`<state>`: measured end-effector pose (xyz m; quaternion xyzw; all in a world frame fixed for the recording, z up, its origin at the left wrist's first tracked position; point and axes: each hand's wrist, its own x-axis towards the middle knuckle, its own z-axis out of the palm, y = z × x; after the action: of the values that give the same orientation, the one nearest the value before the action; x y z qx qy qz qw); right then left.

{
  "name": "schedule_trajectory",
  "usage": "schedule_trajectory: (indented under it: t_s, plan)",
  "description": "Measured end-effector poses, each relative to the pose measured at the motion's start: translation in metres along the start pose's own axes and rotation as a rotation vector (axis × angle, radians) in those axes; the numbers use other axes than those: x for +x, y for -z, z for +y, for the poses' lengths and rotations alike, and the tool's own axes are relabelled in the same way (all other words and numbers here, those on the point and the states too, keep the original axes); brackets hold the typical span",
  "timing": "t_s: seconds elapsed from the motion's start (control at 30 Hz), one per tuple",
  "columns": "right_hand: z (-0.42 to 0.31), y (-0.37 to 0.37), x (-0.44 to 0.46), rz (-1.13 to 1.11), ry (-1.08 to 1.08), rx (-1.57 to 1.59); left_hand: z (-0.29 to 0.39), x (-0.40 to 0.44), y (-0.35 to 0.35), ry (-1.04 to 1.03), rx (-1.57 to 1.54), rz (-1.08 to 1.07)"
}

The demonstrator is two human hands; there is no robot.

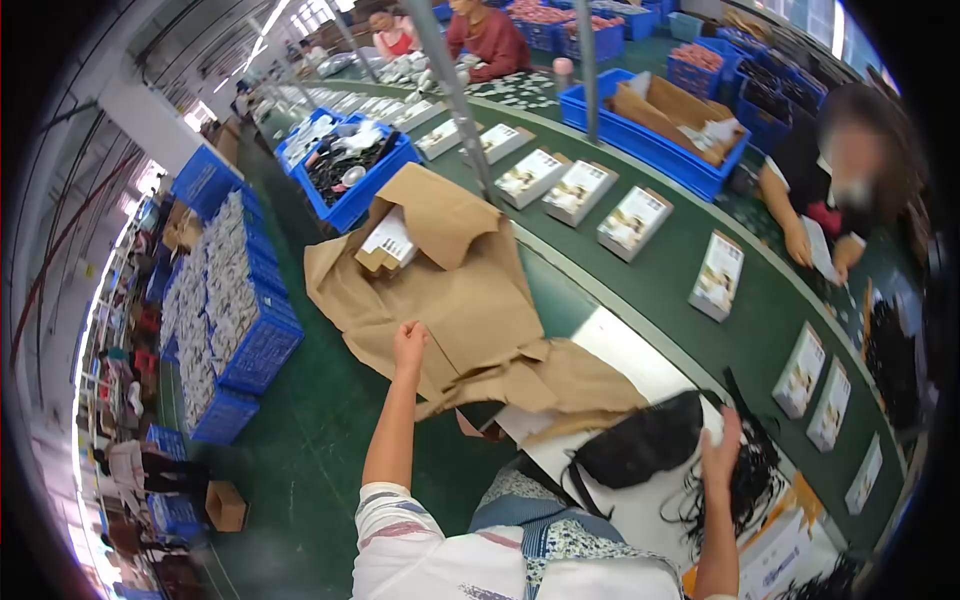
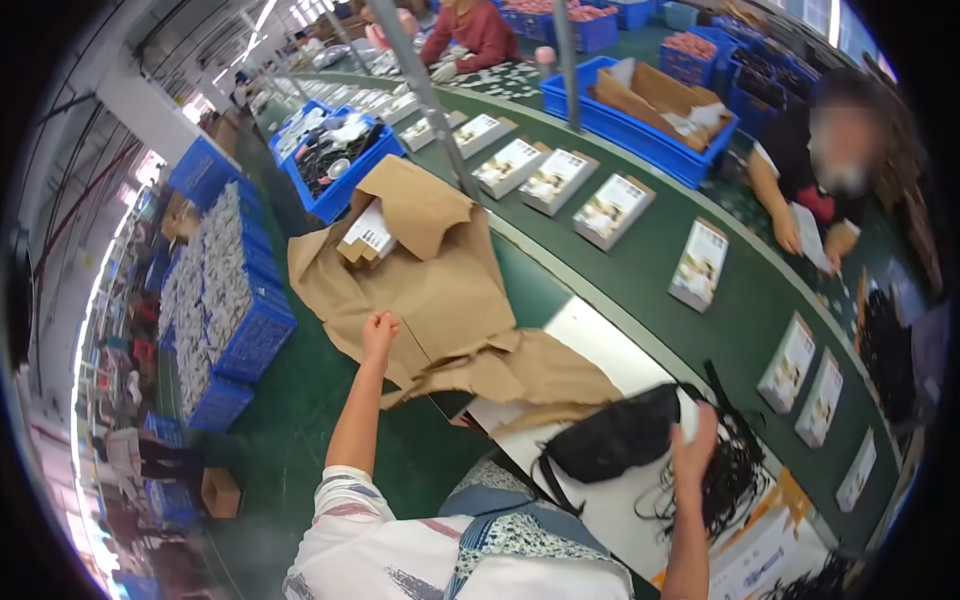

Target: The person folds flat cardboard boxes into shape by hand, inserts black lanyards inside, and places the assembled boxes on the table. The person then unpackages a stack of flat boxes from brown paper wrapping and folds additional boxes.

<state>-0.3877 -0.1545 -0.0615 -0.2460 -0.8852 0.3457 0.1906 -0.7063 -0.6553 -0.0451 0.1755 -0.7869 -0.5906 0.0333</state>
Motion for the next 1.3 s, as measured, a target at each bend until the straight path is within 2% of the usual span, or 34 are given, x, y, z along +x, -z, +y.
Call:
schedule_trajectory:
  t_s: [0.03, 0.1, 0.17, 0.2, 0.27, 0.3, 0.37, 0.43, 0.47, 0.5, 0.53, 0.57, 0.63, 0.7, 0.8, 0.83, 0.9, 0.97, 1.07, 1.1, 1.17, 1.3]
  plan:
    - [-0.021, -0.048, 0.021, -0.035, 0.161, -0.058, 0.004, 0.027, 0.005, -0.015, 0.012, 0.050]
    - [-0.108, -0.115, 0.060, -0.199, 0.272, 0.020, -0.006, 0.094, 0.018, -0.014, 0.016, 0.115]
    - [-0.156, -0.152, 0.075, -0.309, 0.397, 0.149, -0.028, 0.130, 0.022, -0.219, 0.256, 0.151]
    - [-0.178, -0.177, 0.083, -0.398, 0.465, 0.113, -0.025, 0.135, 0.025, -0.207, 0.247, 0.165]
    - [-0.231, -0.252, 0.101, -0.549, 0.584, 0.139, -0.010, 0.178, 0.040, -0.428, 0.591, 0.211]
    - [-0.262, -0.289, 0.113, -0.628, 0.658, 0.112, -0.010, 0.215, 0.046, -0.413, 0.584, 0.224]
    - [-0.311, -0.348, 0.131, -0.724, 0.734, 0.074, -0.012, 0.271, 0.050, -0.652, 0.641, 0.222]
    - [-0.342, -0.393, 0.139, -0.987, 0.607, 0.170, 0.000, 0.298, 0.047, -0.576, 0.587, 0.173]
    - [-0.354, -0.422, 0.145, -1.004, 0.618, 0.160, 0.006, 0.314, 0.048, -0.520, 0.535, 0.134]
    - [-0.364, -0.449, 0.150, -1.129, 0.421, 0.294, 0.011, 0.325, 0.049, -0.504, 0.528, 0.147]
    - [-0.372, -0.460, 0.155, -1.243, 0.213, 0.423, 0.015, 0.328, 0.047, -0.394, 0.565, 0.068]
    - [-0.378, -0.462, 0.157, -1.242, 0.214, 0.423, 0.028, 0.326, 0.045, -0.301, 0.606, -0.025]
    - [-0.390, -0.492, 0.168, -1.265, -0.183, 0.618, 0.013, 0.351, 0.052, -0.204, 0.659, -0.088]
    - [-0.399, -0.511, 0.177, -1.268, -0.285, 0.645, 0.021, 0.365, 0.061, 0.056, 0.618, -0.498]
    - [-0.413, -0.518, 0.183, -1.174, -0.574, 1.054, 0.024, 0.378, 0.059, 0.077, 0.769, -0.493]
    - [-0.414, -0.523, 0.184, -1.175, -0.580, 1.052, 0.025, 0.378, 0.060, 0.072, 0.804, -0.496]
    - [-0.415, -0.531, 0.185, -1.092, -0.632, 1.258, 0.026, 0.374, 0.060, 0.073, 0.738, -0.508]
    - [-0.412, -0.536, 0.183, -1.055, -0.672, 1.256, 0.026, 0.363, 0.059, 0.076, 0.672, -0.520]
    - [-0.409, -0.529, 0.187, -0.998, -0.791, 1.373, 0.039, 0.334, 0.050, 0.182, 0.604, -0.710]
    - [-0.406, -0.518, 0.189, -0.972, -0.807, 1.406, 0.035, 0.321, 0.045, 0.234, 0.475, -0.772]
    - [-0.393, -0.507, 0.188, -0.966, -0.843, 1.465, 0.005, 0.304, 0.040, 0.159, 0.388, -0.834]
    - [-0.379, -0.493, 0.193, -1.055, -0.863, 1.319, 0.006, 0.263, 0.037, 0.064, 0.373, -0.702]
